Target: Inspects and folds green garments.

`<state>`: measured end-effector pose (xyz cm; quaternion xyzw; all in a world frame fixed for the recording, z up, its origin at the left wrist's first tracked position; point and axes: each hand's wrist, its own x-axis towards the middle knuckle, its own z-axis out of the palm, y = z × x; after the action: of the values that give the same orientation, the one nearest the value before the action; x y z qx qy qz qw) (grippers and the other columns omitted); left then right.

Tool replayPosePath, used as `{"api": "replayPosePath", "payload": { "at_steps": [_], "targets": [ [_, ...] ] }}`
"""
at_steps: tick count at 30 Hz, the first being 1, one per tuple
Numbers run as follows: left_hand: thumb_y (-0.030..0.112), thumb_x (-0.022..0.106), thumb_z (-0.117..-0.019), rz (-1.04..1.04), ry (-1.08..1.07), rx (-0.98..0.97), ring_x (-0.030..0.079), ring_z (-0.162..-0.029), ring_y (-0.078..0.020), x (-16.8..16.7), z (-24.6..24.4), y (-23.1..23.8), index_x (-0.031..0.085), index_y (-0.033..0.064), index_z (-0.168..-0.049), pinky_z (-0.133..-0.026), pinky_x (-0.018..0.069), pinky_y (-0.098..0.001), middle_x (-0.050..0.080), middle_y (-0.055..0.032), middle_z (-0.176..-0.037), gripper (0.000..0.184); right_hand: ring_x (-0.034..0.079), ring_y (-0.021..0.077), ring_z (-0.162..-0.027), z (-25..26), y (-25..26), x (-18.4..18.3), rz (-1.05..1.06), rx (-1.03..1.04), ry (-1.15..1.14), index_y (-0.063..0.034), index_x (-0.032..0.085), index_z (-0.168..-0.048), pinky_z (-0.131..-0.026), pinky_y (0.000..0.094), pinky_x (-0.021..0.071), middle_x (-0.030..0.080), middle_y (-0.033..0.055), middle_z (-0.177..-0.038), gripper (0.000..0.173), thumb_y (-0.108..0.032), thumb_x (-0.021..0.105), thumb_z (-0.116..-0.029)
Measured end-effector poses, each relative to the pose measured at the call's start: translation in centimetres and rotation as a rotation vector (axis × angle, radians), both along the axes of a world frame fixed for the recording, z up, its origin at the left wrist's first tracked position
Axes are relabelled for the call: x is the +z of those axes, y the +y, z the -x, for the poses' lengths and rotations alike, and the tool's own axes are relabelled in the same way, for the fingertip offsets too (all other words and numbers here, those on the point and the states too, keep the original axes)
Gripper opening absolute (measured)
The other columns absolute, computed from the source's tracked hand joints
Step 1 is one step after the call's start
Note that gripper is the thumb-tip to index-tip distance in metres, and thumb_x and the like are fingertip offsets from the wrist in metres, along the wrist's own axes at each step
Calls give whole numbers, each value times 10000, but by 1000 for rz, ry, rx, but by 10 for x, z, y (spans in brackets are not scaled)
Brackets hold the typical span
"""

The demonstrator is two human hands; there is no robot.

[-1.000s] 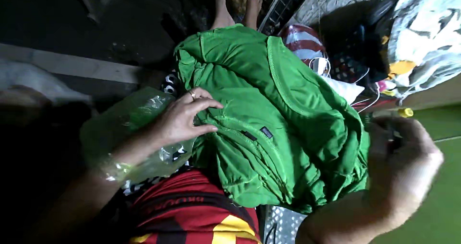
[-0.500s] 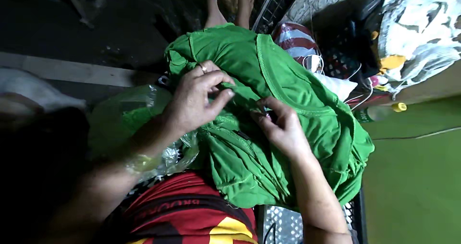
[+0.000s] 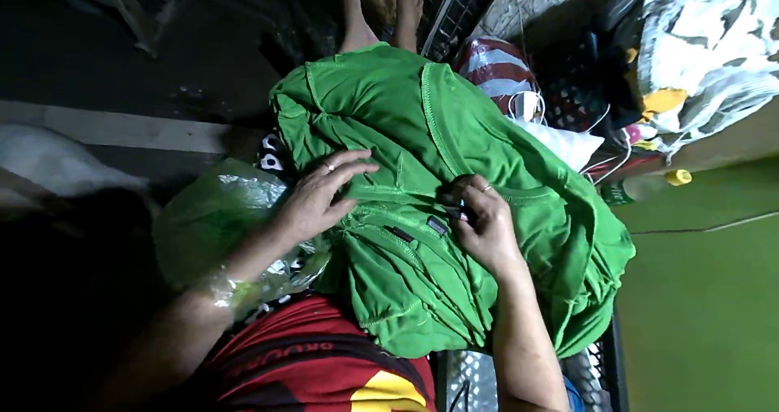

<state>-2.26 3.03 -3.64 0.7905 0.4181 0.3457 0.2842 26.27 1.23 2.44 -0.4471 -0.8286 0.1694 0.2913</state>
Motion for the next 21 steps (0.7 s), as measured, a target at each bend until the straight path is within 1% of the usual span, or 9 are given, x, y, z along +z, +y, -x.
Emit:
{"api": "replayPosePath", "payload": {
  "at_steps": [2, 3, 5, 7, 9, 12, 14, 18, 21],
  "targets": [
    [286, 580, -988, 25, -7, -27, 490, -1406, -281, 0, 10, 0, 636, 69, -1365, -1147, 408, -485, 507, -115, -1531, 439, 665, 153, -931, -1, -2, 2, 46, 1, 54, 27, 721, -915, -834, 273, 541, 697, 143, -993, 169, -47, 601, -822],
    [335, 584, -991, 9, -38, 8, 531, -1362, -274, 7, 12, -2, 680, 57, -1303, -1126, 428, -462, 553, -135, -1480, 429, 641, 100, -857, 0, -3, 3, 77, -16, 83, 19, 710, -929, -774, 231, 526, 689, 109, -945, 154, -51, 604, -842],
    [306, 590, -1012, -93, -106, 146, 629, -1175, -214, 22, 9, -3, 754, 32, -1127, -1022, 490, -355, 664, -165, -1273, 340, 569, 34, -708, 4, -4, 4, 156, -79, 146, 24, 681, -989, -646, 178, 481, 648, 62, -848, 140, 6, 620, -864],
    [214, 609, -1019, -190, -167, 215, 638, -964, -115, 35, -4, -4, 762, -2, -1025, -880, 504, -221, 682, -156, -1074, 266, 564, 11, -692, 8, -4, 6, 220, -110, 192, 18, 653, -1036, -631, 155, 480, 638, 43, -848, 164, 24, 647, -872],
    [189, 638, -994, -173, -198, 157, 647, -847, -63, 44, -22, -6, 762, -4, -996, -786, 542, -176, 681, -122, -982, 229, 581, 3, -708, 10, -5, 8, 293, -118, 234, 1, 624, -1089, -637, 151, 497, 641, 24, -877, 213, -16, 674, -882],
    [246, 742, -910, -110, -61, 111, 655, -785, -185, 47, -50, -14, 754, 28, -985, -708, 566, -309, 670, -146, -975, 232, 615, 10, -746, 10, -6, 13, 379, -116, 273, -13, 579, -1163, -652, 172, 529, 651, 17, -932, 294, -84, 659, -889],
    [185, 738, -913, -116, 26, 122, 665, -784, -259, 45, -59, -15, 751, 28, -946, -705, 565, -388, 669, -163, -975, 161, 626, 21, -765, 10, -6, 14, 376, -106, 264, -13, 560, -1198, -666, 186, 533, 665, 25, -963, 301, -111, 619, -919],
    [133, 631, -980, -13, 25, 144, 682, -808, -239, 46, -54, -11, 735, 22, -948, -743, 569, -400, 689, -138, -940, 156, 657, 38, -809, 9, -9, 15, 268, -87, 163, -2, 595, -1208, -736, 204, 567, 684, 54, -987, 262, -76, 636, -960],
    [131, 578, -1033, 118, -1, 158, 686, -836, -252, 50, -50, -10, 683, -10, -1014, -801, 564, -433, 689, -162, -947, 176, 692, 200, -843, 11, -9, 16, 147, -71, -12, 1, 674, -1154, -767, 399, 580, 707, 116, -969, 254, -87, 688, -916]
  ]
}}
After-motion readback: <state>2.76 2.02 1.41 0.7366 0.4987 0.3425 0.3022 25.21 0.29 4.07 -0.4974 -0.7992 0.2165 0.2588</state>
